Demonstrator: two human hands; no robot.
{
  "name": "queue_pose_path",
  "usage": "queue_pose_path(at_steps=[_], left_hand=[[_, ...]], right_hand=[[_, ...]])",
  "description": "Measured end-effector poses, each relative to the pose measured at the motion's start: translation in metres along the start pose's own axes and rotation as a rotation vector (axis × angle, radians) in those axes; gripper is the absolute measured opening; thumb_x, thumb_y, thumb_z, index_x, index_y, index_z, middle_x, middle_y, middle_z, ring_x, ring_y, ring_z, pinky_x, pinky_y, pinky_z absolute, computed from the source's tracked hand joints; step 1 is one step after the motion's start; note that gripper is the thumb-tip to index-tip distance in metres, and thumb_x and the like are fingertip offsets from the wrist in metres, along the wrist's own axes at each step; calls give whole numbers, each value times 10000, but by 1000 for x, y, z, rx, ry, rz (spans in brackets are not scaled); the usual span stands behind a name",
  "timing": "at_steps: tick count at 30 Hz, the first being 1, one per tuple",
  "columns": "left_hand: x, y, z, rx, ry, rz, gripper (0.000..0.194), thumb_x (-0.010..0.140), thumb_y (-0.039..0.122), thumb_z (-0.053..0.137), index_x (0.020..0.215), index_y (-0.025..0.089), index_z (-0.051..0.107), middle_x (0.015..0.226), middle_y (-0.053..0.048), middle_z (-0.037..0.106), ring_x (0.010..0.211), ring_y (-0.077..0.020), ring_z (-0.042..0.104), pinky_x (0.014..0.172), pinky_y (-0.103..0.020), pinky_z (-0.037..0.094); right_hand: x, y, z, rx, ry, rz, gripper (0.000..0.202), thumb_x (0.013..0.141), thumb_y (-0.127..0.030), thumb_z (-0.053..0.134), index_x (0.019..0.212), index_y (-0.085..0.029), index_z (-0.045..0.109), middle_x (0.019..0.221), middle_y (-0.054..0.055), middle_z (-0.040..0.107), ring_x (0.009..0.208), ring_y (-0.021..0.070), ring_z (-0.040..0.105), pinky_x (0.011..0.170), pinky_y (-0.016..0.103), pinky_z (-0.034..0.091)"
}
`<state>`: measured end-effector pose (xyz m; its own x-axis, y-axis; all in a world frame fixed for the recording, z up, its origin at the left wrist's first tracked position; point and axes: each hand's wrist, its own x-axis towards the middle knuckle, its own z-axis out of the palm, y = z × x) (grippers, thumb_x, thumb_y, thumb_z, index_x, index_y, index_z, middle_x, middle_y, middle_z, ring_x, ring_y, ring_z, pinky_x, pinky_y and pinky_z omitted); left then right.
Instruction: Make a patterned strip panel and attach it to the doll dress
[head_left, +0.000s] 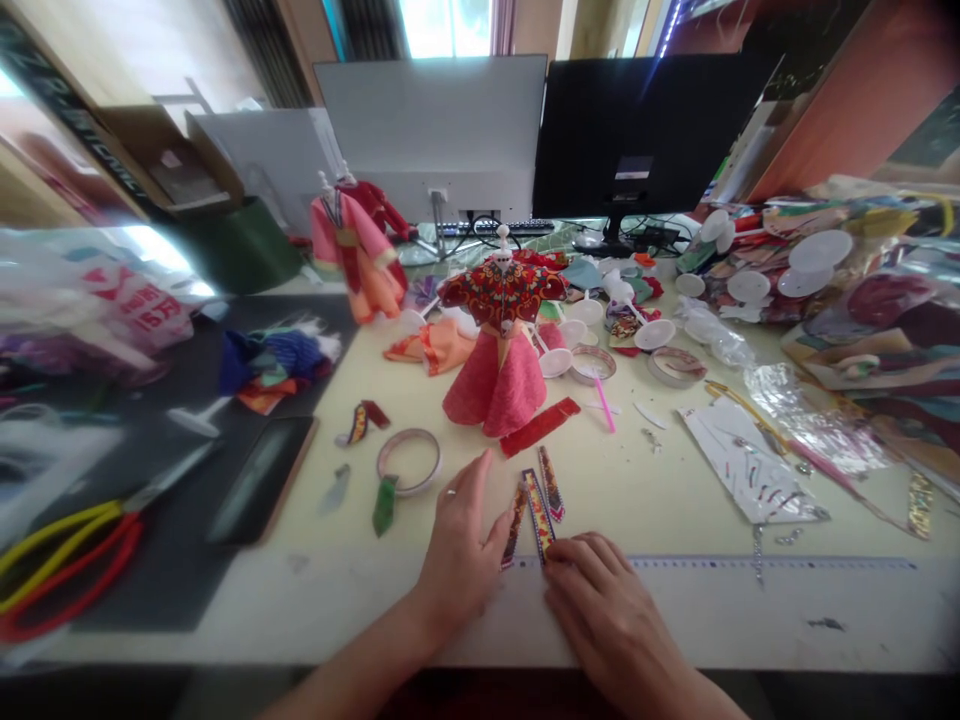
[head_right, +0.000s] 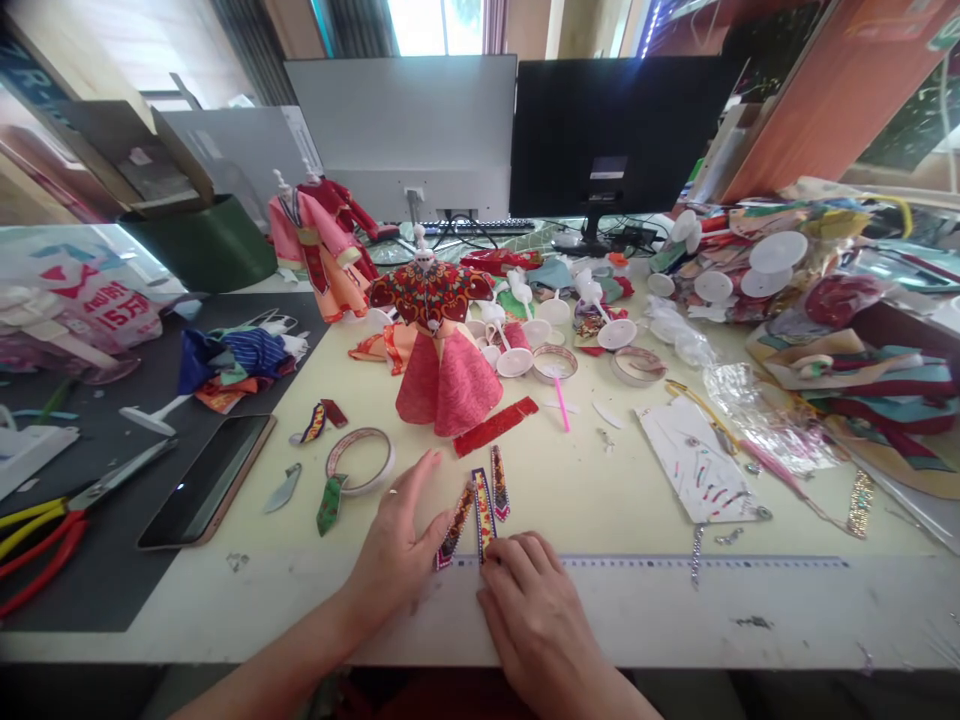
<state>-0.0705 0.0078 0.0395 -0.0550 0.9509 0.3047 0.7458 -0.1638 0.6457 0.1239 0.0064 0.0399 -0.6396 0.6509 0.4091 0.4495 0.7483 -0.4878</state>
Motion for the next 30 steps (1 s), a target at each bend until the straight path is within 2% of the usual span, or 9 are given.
queue_pose_path(at_steps=[2,5,8,14,18,21,26,30], left_hand=[[-2,-2,-9,93,1,140,457,862,148,472,1316,150,421,1304,-129,522,1230,-267,446,992,-471,398],[-6,-3,-20,200,-137,373,284,878,162,471,1141,175,577,1245,-73,585,1219,-284,441,1031,-507,315],[-11,-3,-24,284,-241,487,268,893,211,482,1133,162,592,1233,-53,603,1178,-299,462,1052,-542,244],[-17,-7,-13,343,-194,512,323,900,296,487,1151,115,579,1169,-87,618,1100,-286,488,1069,-544,202],[-19,-4,-6,349,-159,477,355,895,340,487,1143,103,577,1091,-106,624,1035,-268,510,1053,-530,238],[-17,2,-7,330,-161,439,370,895,362,471,1125,96,584,1022,-114,629,967,-252,531,1022,-509,290],[-7,2,-19,337,-231,506,312,904,212,433,1160,105,576,1249,-115,574,1166,-286,457,1040,-509,279],[-3,-3,-19,371,-318,540,348,917,230,431,1221,103,541,1302,-102,550,1199,-289,444,1051,-529,269]], right_hand=[[-1,1,1,-6,1,5,185,855,-60,472,988,-152,561,990,108,554,902,235,479,785,419,459],[-2,1,1,-20,-7,14,195,851,-64,477,1009,-146,559,1002,111,551,913,239,475,800,428,458],[-2,0,1,-29,-25,16,186,848,-72,487,1002,-142,564,999,112,555,915,242,473,816,437,457],[1,-2,-1,-21,-19,-16,167,842,-71,488,965,-142,575,959,106,568,887,233,485,811,431,460],[3,-3,-3,-14,-28,-20,177,842,-73,481,967,-150,581,942,101,574,880,229,505,804,422,465],[4,-3,-4,-1,-32,-36,188,842,-69,475,966,-157,586,928,92,582,862,219,519,809,418,469],[1,0,-5,-29,9,-57,236,831,-56,484,1035,-131,574,995,118,587,909,230,521,844,438,467],[0,0,-6,-33,-33,-41,220,830,-70,494,1019,-138,584,1018,120,590,924,241,515,844,454,469]])
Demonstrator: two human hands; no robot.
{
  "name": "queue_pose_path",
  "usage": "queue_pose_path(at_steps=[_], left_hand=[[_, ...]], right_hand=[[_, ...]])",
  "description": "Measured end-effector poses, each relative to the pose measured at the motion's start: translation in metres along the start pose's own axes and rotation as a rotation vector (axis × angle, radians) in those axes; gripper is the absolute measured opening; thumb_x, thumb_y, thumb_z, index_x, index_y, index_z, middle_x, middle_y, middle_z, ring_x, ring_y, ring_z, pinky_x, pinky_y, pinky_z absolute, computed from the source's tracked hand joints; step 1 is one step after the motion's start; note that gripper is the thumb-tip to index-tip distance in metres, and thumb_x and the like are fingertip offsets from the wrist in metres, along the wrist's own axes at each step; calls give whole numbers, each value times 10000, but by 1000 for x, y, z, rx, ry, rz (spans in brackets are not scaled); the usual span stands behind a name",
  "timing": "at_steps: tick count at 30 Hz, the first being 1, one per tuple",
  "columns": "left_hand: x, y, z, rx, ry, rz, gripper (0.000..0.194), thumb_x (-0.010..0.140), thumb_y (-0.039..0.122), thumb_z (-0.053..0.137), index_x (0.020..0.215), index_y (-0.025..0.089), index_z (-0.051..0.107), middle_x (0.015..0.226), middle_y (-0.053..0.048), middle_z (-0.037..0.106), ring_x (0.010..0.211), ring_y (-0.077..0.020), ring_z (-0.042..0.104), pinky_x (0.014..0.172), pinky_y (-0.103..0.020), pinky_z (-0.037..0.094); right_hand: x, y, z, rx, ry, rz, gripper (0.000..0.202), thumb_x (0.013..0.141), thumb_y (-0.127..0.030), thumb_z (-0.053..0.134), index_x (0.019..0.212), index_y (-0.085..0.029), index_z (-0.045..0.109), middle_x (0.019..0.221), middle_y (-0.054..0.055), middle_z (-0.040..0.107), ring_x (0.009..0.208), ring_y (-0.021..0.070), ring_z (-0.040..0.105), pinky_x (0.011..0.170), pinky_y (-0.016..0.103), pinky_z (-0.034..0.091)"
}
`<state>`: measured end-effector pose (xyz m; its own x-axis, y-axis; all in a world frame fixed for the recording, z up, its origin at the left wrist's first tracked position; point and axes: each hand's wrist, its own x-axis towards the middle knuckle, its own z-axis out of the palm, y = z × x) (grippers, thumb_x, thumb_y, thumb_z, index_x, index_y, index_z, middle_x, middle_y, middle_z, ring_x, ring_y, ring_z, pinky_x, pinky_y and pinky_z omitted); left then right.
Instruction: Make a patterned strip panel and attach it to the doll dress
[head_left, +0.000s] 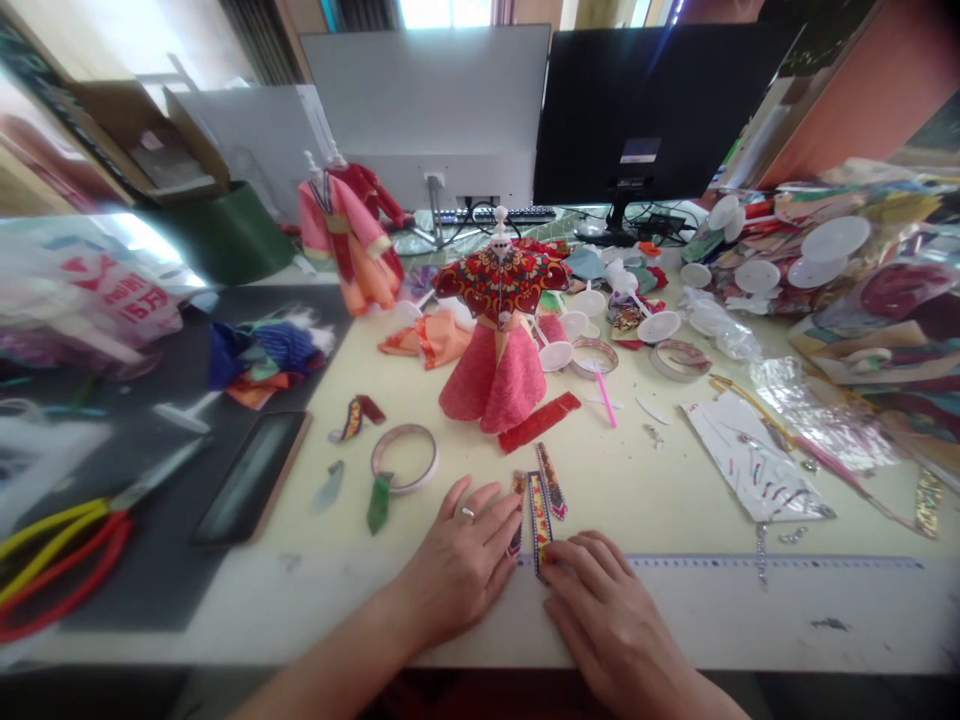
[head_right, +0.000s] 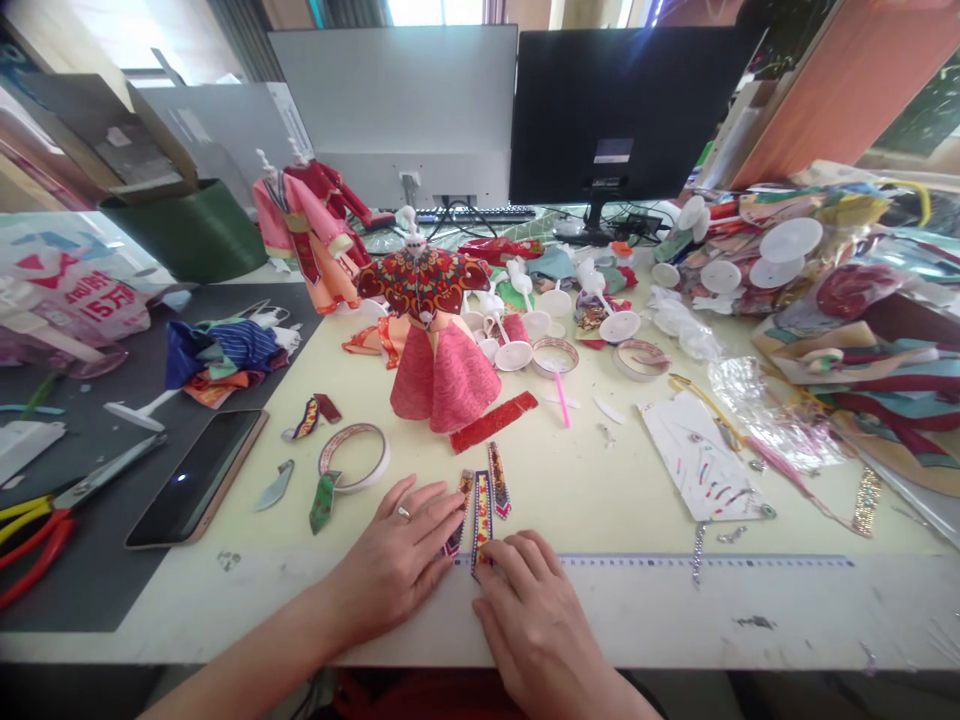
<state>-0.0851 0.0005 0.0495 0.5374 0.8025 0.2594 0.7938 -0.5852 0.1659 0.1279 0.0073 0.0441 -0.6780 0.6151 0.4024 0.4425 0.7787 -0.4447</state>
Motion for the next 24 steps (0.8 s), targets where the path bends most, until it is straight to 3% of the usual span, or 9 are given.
queue_pose_path(at_steps=[7,12,17,21,24], left_hand=[[0,6,7,16,24,-28,363,927,278,431,1219,88,537,1295,-116,555,1184,-284,459,1050,-535,270],[-1,6,5,10,45,-35,365,924,283,442,1222,94,535,1296,-126,552,1187,-285,464,1045,-522,287],[-2,6,5,-1,60,-37,353,921,269,443,1214,103,549,1274,-124,569,1172,-291,476,1035,-524,302],[-2,6,6,-20,51,-39,364,920,267,444,1235,108,536,1278,-118,565,1171,-285,475,1037,-515,309],[-2,6,6,-23,52,-39,376,913,268,457,1247,110,527,1283,-121,559,1178,-285,470,1038,-515,314]], right_hand=[[0,-2,-1,56,-42,-4,204,826,-57,492,982,-143,592,1024,112,595,933,239,505,857,469,457],[0,1,-5,48,5,-13,238,836,-52,474,1028,-146,579,1006,109,601,912,221,528,874,464,456],[5,16,-8,-72,64,23,264,849,-80,479,1092,-139,564,1074,126,605,966,236,538,875,462,466],[13,29,-8,-185,12,48,319,863,-129,485,1179,-134,535,1171,135,588,1043,257,515,895,474,463],[18,31,-9,-200,-19,53,282,871,-138,471,1138,-157,561,1169,119,595,1026,248,527,884,460,473]])
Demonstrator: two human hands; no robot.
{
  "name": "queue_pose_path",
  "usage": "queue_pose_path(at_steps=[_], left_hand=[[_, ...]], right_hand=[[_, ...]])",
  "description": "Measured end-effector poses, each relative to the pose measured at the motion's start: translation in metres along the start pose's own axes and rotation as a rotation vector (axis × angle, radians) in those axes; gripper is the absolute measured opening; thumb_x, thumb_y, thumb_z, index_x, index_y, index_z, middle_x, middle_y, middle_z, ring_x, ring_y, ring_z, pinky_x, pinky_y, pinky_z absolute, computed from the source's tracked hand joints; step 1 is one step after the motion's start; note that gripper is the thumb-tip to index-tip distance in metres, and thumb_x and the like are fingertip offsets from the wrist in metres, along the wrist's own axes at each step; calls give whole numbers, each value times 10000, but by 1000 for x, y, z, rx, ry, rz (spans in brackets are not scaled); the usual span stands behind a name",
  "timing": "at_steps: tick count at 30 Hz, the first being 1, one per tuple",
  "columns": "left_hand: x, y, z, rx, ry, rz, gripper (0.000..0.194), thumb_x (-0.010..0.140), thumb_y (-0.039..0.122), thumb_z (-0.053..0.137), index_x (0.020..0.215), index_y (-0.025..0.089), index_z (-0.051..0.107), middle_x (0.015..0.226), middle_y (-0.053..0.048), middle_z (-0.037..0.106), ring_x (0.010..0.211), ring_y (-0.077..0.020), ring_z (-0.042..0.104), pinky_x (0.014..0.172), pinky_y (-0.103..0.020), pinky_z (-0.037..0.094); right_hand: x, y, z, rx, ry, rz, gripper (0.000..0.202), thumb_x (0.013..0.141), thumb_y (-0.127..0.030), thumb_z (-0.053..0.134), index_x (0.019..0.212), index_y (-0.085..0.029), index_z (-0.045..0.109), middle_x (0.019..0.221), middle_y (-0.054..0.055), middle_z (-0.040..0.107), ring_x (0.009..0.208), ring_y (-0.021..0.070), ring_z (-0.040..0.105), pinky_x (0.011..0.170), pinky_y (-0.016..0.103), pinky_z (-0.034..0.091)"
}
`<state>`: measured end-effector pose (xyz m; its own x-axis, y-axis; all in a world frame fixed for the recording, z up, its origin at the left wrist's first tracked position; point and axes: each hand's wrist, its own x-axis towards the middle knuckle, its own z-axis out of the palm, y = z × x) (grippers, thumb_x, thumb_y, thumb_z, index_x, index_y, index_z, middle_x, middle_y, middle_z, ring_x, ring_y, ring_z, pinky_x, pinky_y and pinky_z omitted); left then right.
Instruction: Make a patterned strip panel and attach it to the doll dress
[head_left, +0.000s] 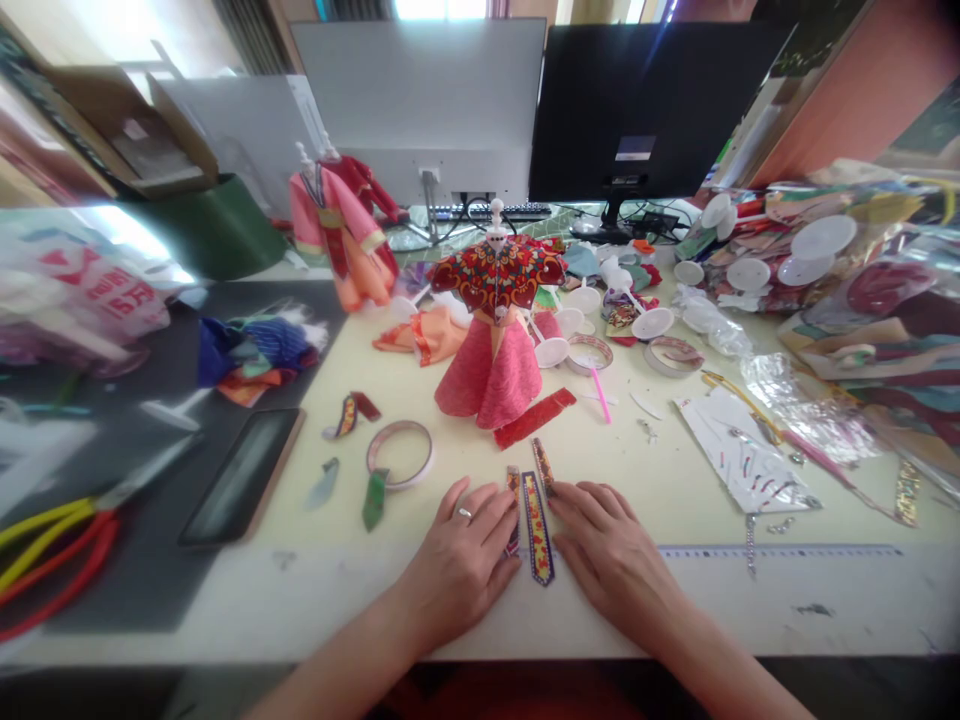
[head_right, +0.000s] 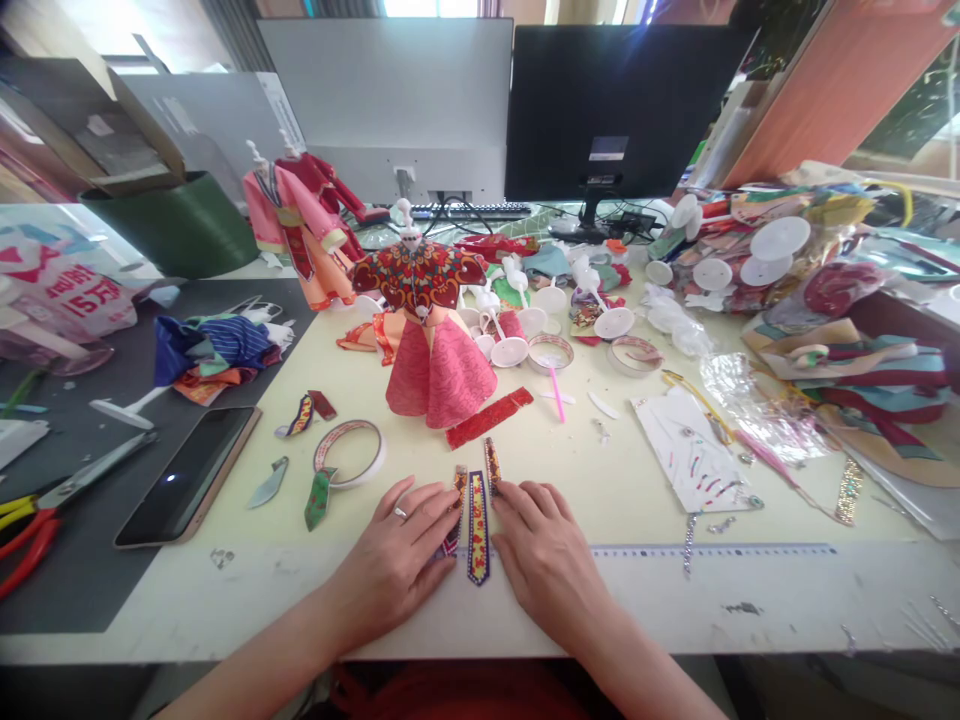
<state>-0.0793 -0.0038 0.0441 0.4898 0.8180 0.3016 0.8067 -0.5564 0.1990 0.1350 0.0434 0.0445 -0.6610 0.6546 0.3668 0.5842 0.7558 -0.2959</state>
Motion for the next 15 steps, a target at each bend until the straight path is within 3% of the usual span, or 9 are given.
queue_pose_path(at_steps=[15], left_hand=[[1,-1,-2,-40,-11,34,357,900,261,477,1214,107,546,1244,-126,585,1141,-276,500,1025,-511,344]], right_hand=[[-14,-6,-6,69,28,-62,162,861,-120,487,956,-182,603,1020,95,622,922,215,568,893,469,461]])
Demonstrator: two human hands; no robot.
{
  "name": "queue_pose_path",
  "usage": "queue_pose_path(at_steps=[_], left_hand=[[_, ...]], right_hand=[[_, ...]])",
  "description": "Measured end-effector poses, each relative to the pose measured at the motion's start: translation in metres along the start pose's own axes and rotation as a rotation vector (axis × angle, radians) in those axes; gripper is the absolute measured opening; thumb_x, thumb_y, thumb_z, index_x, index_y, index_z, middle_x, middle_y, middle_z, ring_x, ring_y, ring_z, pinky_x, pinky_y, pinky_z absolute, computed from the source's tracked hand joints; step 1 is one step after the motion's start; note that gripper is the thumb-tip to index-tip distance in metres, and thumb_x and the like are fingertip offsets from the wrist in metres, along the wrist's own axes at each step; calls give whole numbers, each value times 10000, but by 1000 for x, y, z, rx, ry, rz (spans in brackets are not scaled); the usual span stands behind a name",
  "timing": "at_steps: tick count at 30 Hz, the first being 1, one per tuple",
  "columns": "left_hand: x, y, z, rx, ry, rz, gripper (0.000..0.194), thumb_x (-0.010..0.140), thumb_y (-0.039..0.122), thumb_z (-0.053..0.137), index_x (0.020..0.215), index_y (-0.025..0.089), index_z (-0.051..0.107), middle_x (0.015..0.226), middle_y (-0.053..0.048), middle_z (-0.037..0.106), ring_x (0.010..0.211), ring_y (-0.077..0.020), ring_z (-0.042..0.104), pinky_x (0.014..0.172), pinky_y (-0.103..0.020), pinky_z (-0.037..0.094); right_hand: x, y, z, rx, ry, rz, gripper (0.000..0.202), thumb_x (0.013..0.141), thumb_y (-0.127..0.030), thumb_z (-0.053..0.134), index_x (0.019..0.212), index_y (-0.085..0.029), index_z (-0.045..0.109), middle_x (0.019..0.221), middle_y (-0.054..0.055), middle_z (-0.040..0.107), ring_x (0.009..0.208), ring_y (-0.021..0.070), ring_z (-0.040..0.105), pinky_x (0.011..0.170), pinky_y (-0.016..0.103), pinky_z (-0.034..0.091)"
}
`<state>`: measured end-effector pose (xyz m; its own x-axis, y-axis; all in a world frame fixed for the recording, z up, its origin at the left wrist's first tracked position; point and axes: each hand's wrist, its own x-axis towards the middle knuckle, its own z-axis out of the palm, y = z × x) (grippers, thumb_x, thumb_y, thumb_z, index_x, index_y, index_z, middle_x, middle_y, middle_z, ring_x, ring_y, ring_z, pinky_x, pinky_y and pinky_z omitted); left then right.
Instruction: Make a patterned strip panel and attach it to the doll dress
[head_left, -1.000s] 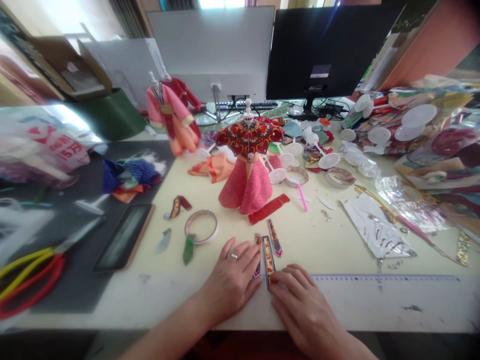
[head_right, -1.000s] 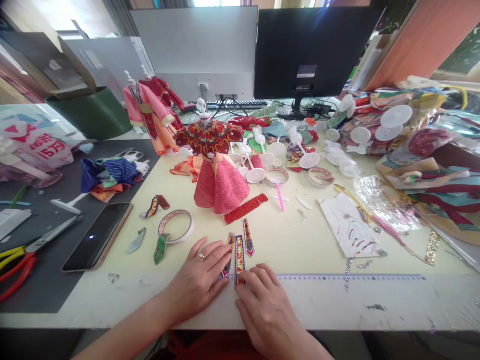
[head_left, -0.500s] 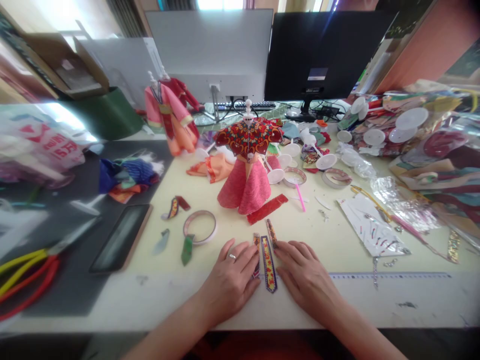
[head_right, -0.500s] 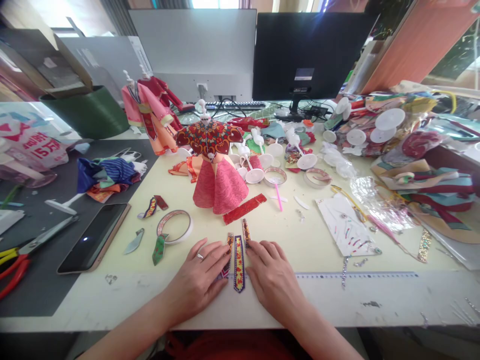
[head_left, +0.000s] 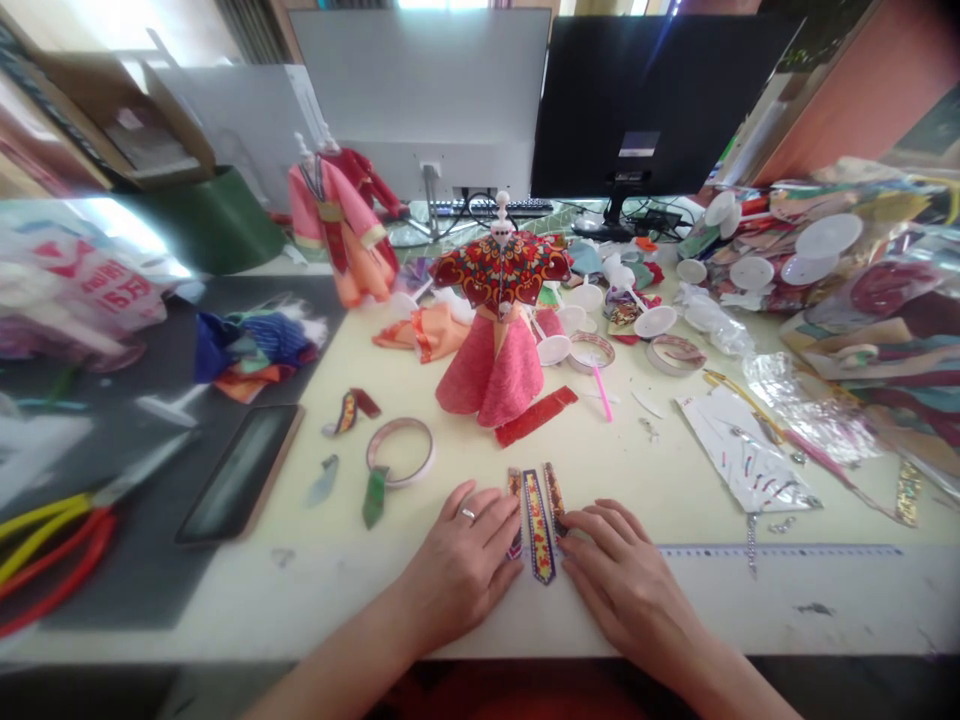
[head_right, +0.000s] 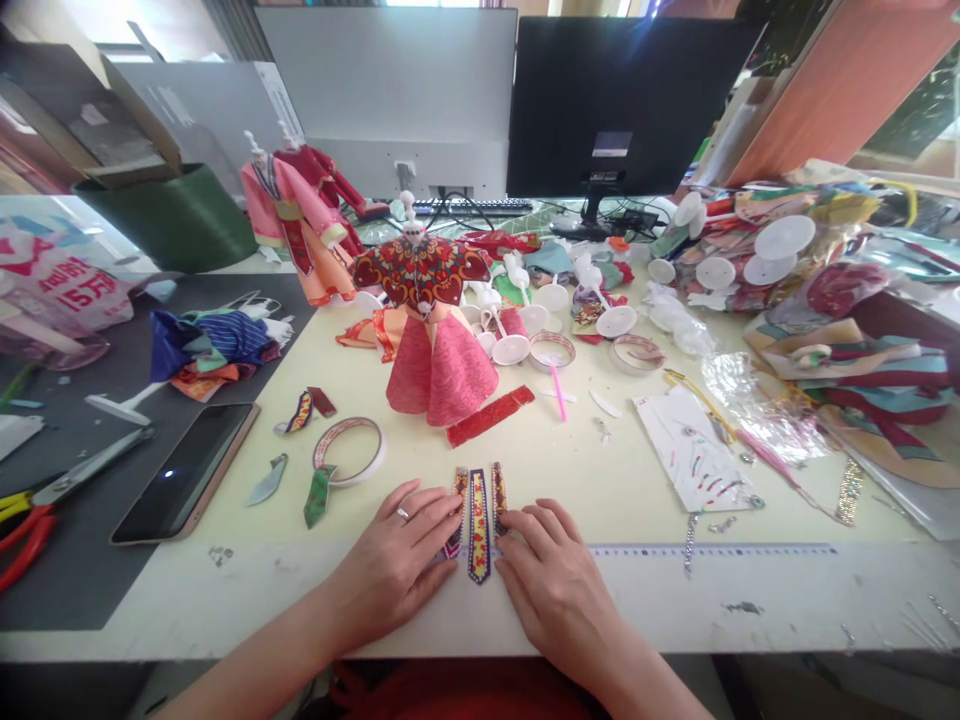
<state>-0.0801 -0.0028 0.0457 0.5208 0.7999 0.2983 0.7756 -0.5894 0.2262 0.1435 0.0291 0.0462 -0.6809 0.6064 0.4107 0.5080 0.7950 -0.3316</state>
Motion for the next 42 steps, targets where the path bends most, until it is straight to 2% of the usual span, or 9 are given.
queue_pose_path(at_steps=[4,9,11,24,42], left_hand=[[0,0,-1,-10,0,-7,355,906,266,467,1216,113,549,1270,-119,569,1158,-287,487,1018,-510,345],[0,0,-1,-6,13,-43,357,910,291,463,1204,111,558,1281,-128,558,1181,-294,471,1017,-504,345],[0,0,0,-1,6,-51,360,910,305,464,1198,111,561,1282,-125,558,1182,-295,470,1018,-505,344],[-1,0,0,-1,14,-23,334,913,293,463,1165,107,579,1254,-116,581,1142,-287,492,1008,-505,350],[0,0,0,-10,0,-15,340,914,287,462,1181,110,574,1263,-111,574,1147,-281,489,1020,-509,349]], right_hand=[[-1,2,-1,21,7,5,170,861,-105,482,969,-183,588,1053,102,606,949,221,556,911,483,445],[2,4,1,-7,-17,50,288,868,-123,486,1149,-158,540,1178,132,575,1048,252,523,926,484,443],[4,4,1,-10,-47,53,297,874,-137,489,1166,-162,539,1197,124,576,1059,254,517,927,481,446],[3,4,1,11,-10,13,174,861,-119,502,994,-173,600,1104,99,616,1003,228,541,937,478,434],[2,5,0,37,-44,12,199,859,-114,510,1025,-166,606,1137,106,595,1025,231,523,951,484,415]])
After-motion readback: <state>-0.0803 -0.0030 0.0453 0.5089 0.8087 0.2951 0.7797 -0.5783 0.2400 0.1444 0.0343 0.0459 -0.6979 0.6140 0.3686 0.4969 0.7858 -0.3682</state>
